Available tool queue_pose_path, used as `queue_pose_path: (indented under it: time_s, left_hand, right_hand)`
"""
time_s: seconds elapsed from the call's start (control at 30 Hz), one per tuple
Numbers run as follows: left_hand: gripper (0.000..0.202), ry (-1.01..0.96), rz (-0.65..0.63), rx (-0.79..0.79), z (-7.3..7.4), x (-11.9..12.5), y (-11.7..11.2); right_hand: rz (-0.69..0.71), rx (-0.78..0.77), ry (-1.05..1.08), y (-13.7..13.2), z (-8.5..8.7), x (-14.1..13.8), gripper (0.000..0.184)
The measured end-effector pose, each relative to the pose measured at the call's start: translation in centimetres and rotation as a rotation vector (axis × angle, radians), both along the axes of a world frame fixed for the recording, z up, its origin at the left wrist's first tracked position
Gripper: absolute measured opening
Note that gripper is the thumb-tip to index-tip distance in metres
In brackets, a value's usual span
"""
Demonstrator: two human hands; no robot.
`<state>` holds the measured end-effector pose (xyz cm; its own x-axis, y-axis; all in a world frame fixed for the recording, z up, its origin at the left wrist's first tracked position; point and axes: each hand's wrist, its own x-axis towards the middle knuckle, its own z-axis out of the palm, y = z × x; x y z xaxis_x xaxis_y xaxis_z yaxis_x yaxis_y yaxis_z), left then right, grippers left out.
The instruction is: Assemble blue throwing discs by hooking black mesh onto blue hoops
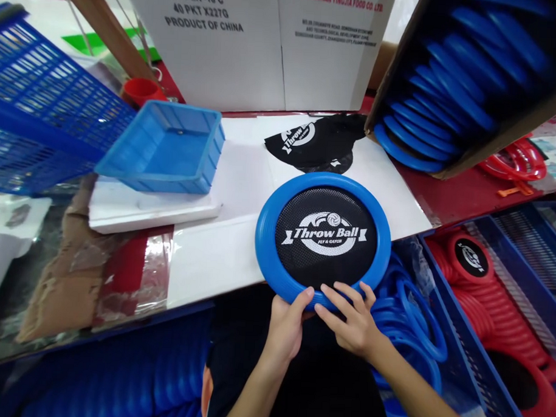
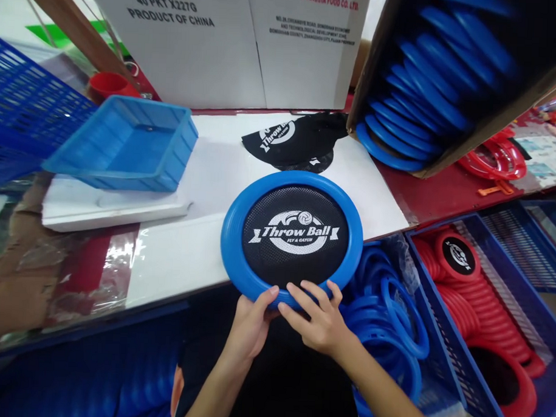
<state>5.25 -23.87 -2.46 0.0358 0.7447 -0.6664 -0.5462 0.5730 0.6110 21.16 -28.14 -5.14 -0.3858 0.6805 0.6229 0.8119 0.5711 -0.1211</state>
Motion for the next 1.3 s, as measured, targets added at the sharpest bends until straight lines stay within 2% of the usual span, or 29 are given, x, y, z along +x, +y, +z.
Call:
queue_pose_path:
  time_s: [0.17,0.27,0.33,0.4,0.5,0.6,0.7,0.8,0.93,1.3]
  left_hand:
    - [0.04,0.047,0.047,0.014,-0.6,0.3,0.1]
    - [0.04,0.082,0.107,0.009,-1.1,-0.7,0.0]
    - [0.037,0.094,0.165,0.013,-1.4,-1.8,-0.1]
    - [0.035,0.094,0.22,0.009,-1.7,-3.0,-0.3]
    - [0.037,0.102,0.264,-0.019,-1.8,-4.3,-0.6]
    - [0.042,0.111,0.287,-0.022,-1.7,-4.9,-0.7]
    - [0.044,0.114,0.279,-0.004,-1.5,-5.1,-0.7]
    - [0.045,0.116,0.246,0.015,-1.6,-5.2,-1.0]
    - [0.045,0.098,0.239,0.018,-1.9,-5.5,-1.3]
    - [0.05,0.077,0.32,-0.001,-2.9,-5.3,-1.5]
  right_hand:
    - [-0.226,-0.003,0.134,-0.4,-2.8,-1.6,0.04]
    - [-0.334,0.021,0.249,0.7,-3.6,-0.1,0.048]
    - [-0.416,-0.001,0.433,1.8,-3.6,1.6,0.05]
    - [-0.499,-0.117,0.703,2.7,-3.2,3.0,0.045]
    - [-0.544,-0.426,1.128,3.4,-2.1,3.4,0.04]
    - [-0.51,-0.685,1.517,3.3,-0.8,2.4,0.045]
    - [-0.444,-0.854,1.746,3.4,0.3,1.4,0.052]
    - [-0.395,-0.924,1.823,3.8,0.9,1.2,0.057]
    - [-0.356,-0.945,1.825,4.1,1.0,1.3,0.056]
    - [-0.39,-0.961,1.784,4.4,1.0,1.2,0.057]
